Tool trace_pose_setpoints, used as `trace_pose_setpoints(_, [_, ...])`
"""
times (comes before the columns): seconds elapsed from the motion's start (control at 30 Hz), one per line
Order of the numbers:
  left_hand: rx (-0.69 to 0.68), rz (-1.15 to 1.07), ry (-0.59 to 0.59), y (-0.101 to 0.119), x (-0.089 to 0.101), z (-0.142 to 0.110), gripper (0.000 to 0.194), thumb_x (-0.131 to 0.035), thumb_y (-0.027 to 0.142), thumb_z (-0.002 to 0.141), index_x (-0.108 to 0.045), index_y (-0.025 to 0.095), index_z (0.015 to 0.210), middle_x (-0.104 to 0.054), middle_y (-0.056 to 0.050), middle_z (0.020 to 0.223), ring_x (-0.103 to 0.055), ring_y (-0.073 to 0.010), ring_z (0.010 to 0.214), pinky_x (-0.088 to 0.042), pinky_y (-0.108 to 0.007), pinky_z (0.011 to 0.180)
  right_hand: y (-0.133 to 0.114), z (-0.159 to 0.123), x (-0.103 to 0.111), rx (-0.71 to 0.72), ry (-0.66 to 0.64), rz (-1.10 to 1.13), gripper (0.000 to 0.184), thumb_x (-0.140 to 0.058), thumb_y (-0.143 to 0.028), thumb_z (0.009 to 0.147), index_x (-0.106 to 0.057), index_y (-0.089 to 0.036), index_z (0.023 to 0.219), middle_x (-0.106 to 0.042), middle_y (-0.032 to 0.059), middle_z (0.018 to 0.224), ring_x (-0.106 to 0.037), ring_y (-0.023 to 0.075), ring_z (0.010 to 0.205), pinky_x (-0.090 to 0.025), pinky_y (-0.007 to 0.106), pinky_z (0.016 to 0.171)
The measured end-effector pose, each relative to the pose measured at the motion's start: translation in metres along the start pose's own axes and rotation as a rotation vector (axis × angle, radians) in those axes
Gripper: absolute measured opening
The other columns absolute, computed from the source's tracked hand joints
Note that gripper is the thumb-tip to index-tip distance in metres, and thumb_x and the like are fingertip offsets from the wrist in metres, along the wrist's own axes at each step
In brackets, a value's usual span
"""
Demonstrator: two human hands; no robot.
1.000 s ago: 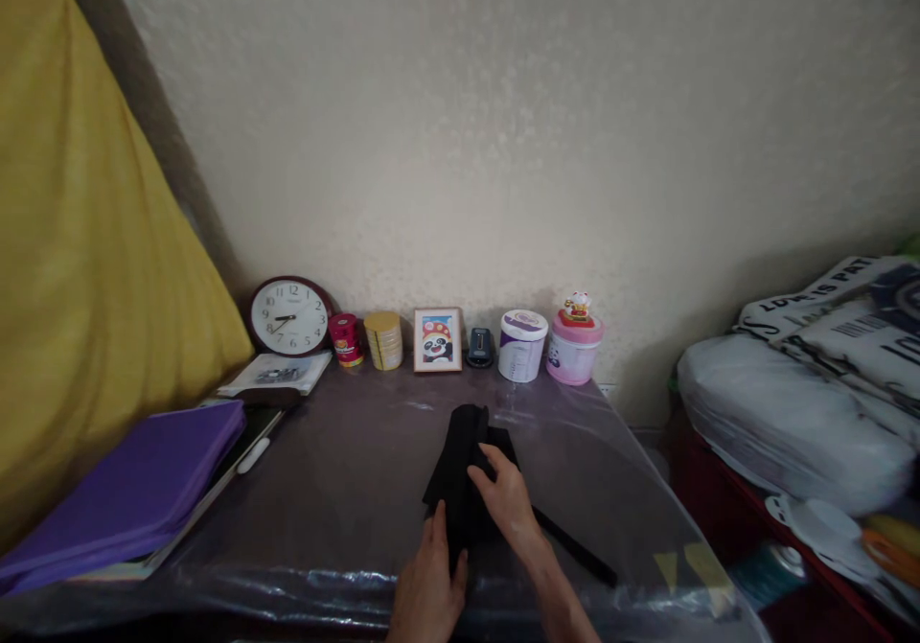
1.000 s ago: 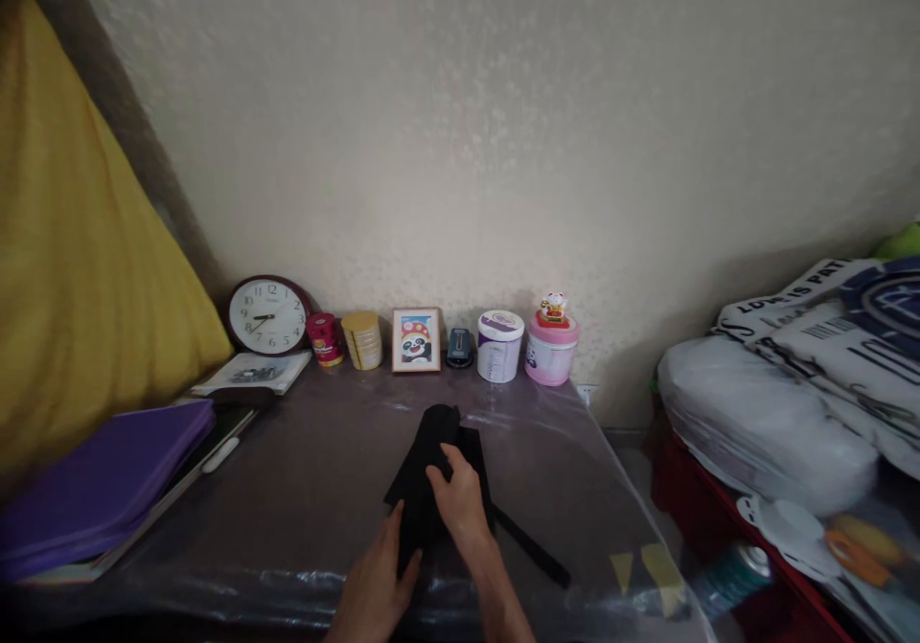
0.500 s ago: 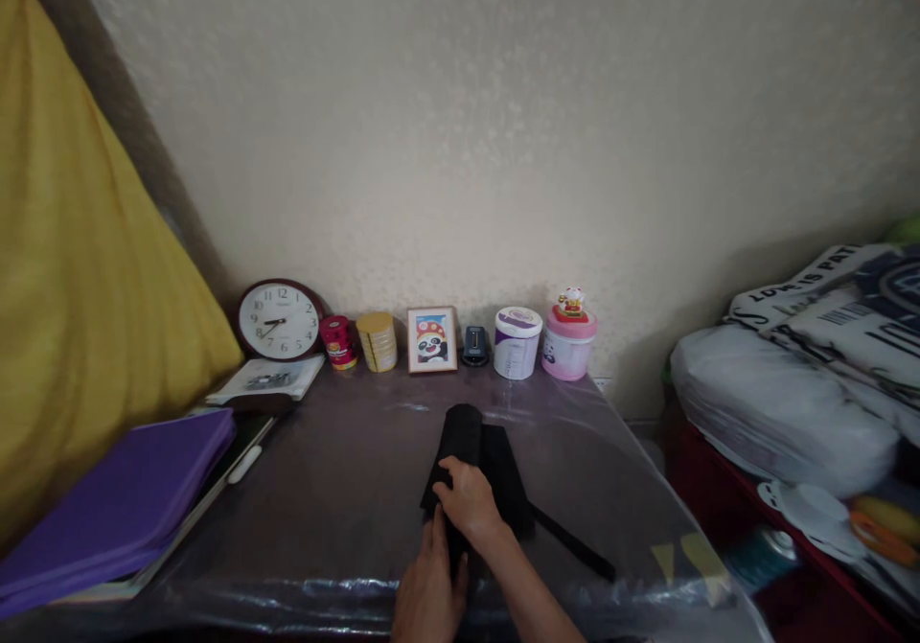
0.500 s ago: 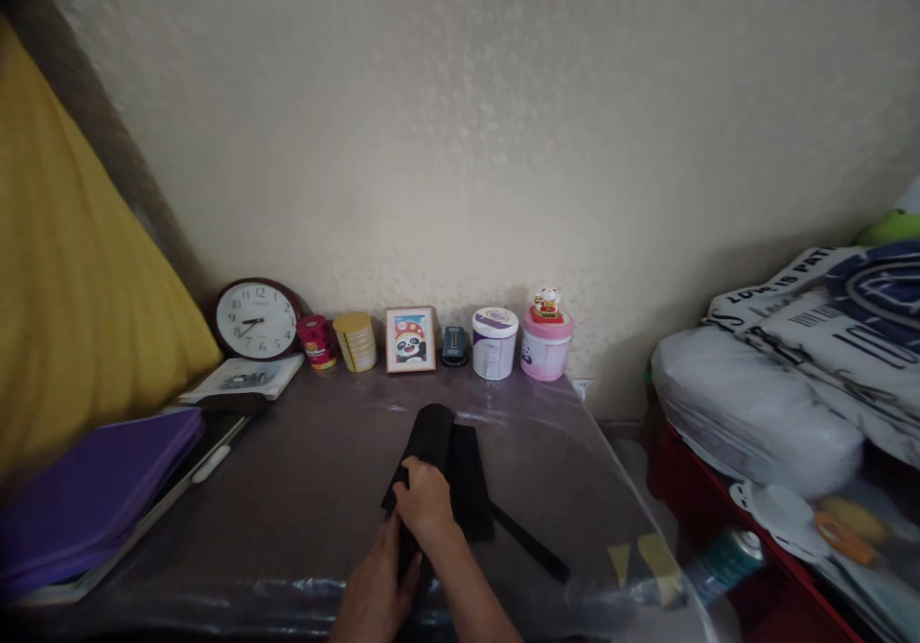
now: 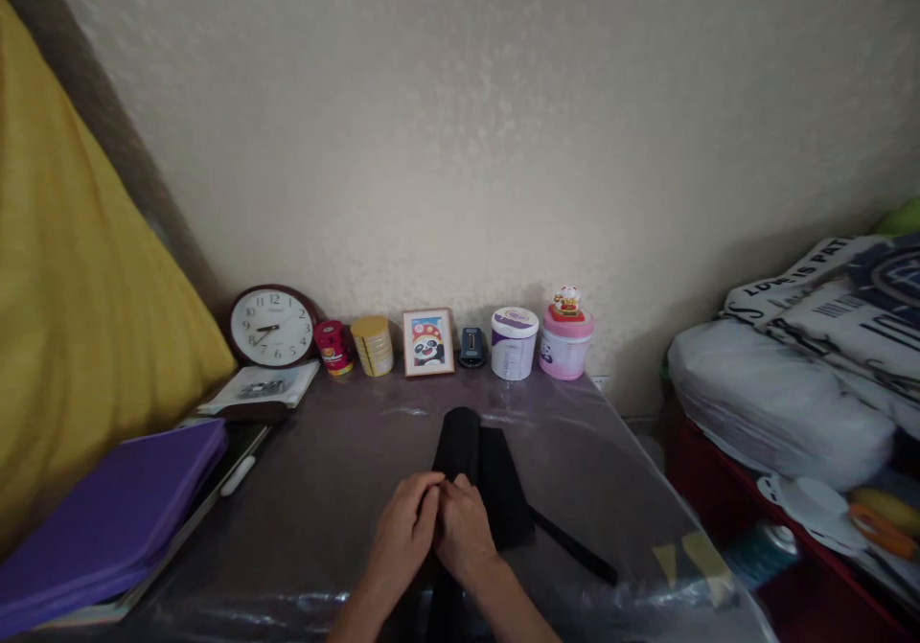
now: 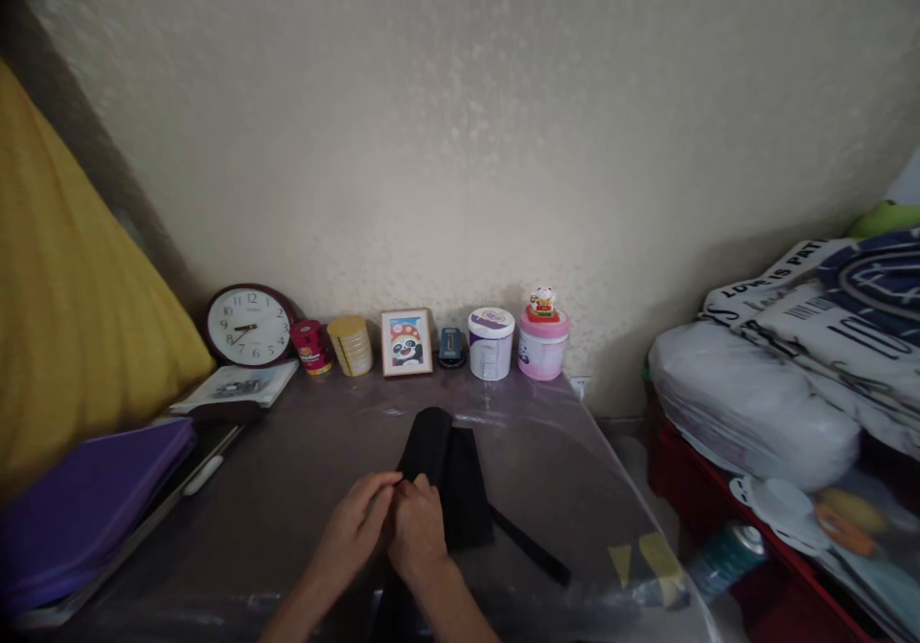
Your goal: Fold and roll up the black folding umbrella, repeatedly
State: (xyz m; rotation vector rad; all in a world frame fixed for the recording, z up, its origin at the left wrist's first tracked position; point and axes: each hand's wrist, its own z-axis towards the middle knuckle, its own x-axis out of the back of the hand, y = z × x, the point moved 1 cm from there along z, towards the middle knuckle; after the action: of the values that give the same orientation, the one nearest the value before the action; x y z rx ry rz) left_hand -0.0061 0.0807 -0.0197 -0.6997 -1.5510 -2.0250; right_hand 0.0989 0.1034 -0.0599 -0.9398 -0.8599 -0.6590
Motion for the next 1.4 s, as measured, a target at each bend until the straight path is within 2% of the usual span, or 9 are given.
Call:
trace_pose_setpoints(0.17, [-0.175,-0.044,-0.343,0.015,-0.024,0.035,0.040,-0.027,0.038,0.089,-0.059,0.025,0.110,-0.058,0.002,0.119,-0.037,-0.0117,0.125,-0.028,-0.031,0.106,0.005,-0.010,-0.020,0.087,0.124,-0.002,0.039,-0.048,-0.017,0.075,-0.057,-0.015,0.113,-0.062,0.0138,0.107,-0.050,0.0294,0.102,-0.035,0.042,0.085])
trace_pose_setpoints(0.33, [-0.241,0.000,-0.453,-0.009,-0.036,0.068,0.040,-0.024,0.042,0.091,-0.061,0.035,0.106,-0.055,0.009,0.123,-0.028,-0.0135,0.130,-0.015,-0.041,0.111,0.005,-0.016,-0.009,0.087,0.092,0.132,0.029,-0.051,-0.014,0.074,-0.064,-0.027,0.097,-0.066,0.0013,0.100,-0.048,0.0236,0.102,-0.033,0.036,0.084])
trace_pose_setpoints(0.47, [-0.271,0.062,-0.439,-0.030,-0.044,0.089,0.038,-0.026,0.045,0.090,-0.059,0.037,0.107,-0.043,0.009,0.134,-0.021,-0.0168,0.133,-0.013,-0.045,0.110,0.002,-0.016,0.001,0.068,0.050,0.141,0.016,-0.052,-0.014,0.077,-0.064,-0.026,0.075,-0.065,-0.0023,0.088,-0.048,0.0181,0.089,-0.031,0.031,0.072])
trace_pose_setpoints(0.77, [-0.208,0.140,-0.210,-0.041,-0.057,0.120,0.037,-0.029,0.037,0.091,-0.048,0.033,0.121,-0.028,0.002,0.144,-0.016,-0.0187,0.135,-0.007,-0.048,0.109,0.002,-0.015,0.002,0.096,0.037,0.143,0.014,-0.053,-0.014,0.077,-0.062,-0.024,0.073,-0.063,-0.0035,0.077,-0.047,0.0150,0.080,-0.029,0.029,0.068])
trace_pose_setpoints(0.87, [-0.184,0.101,-0.175,-0.031,-0.052,0.108,0.040,-0.027,0.037,0.091,-0.045,0.027,0.125,-0.026,-0.001,0.144,-0.014,-0.0187,0.135,-0.009,-0.047,0.110,0.003,-0.015,-0.002,0.095,0.048,0.147,0.014,-0.053,-0.013,0.075,-0.062,-0.024,0.072,-0.064,-0.0026,0.079,-0.048,0.0161,0.081,-0.030,0.029,0.068])
trace_pose_setpoints(1.03, [-0.192,-0.024,-0.277,-0.025,-0.045,0.064,0.046,-0.017,0.043,0.092,-0.056,0.030,0.114,-0.053,0.005,0.126,-0.027,-0.0111,0.131,-0.025,-0.034,0.108,0.002,-0.019,0.006,0.165,0.045,0.272,0.017,-0.057,-0.010,0.070,-0.065,-0.025,0.074,-0.068,-0.0019,0.082,-0.050,0.0203,0.093,-0.034,0.032,0.076])
trace_pose_setpoints(1.13, [-0.179,-0.069,-0.279,-0.030,-0.044,0.046,0.050,-0.012,0.042,0.092,-0.050,0.027,0.121,-0.044,0.004,0.134,-0.023,-0.0111,0.132,-0.028,-0.034,0.108,0.008,-0.021,0.027,0.195,0.010,0.523,0.017,-0.053,-0.015,0.077,-0.065,-0.024,0.071,-0.067,-0.0020,0.076,-0.055,0.0155,0.083,-0.040,0.028,0.076])
trace_pose_setpoints(1.23, [-0.156,-0.067,-0.257,-0.031,-0.051,0.032,0.049,-0.019,0.045,0.090,-0.039,0.024,0.130,-0.030,0.001,0.143,-0.015,-0.0145,0.135,-0.021,-0.039,0.110,0.030,-0.017,0.042,0.022,0.157,0.698,0.021,-0.045,-0.024,0.085,-0.065,-0.022,0.078,-0.066,0.0006,0.078,-0.058,0.0139,0.076,-0.045,0.025,0.074])
trace_pose_setpoints(1.4, [-0.079,0.077,-0.153,-0.028,-0.069,-0.001,0.058,-0.035,0.039,0.086,-0.020,0.019,0.138,-0.013,-0.004,0.148,-0.008,-0.0196,0.136,-0.017,-0.045,0.110,0.066,0.004,0.025,0.008,0.277,0.563,0.023,-0.044,-0.026,0.085,-0.064,-0.024,0.096,-0.064,0.0057,0.101,-0.057,0.0188,0.098,-0.044,0.035,0.088])
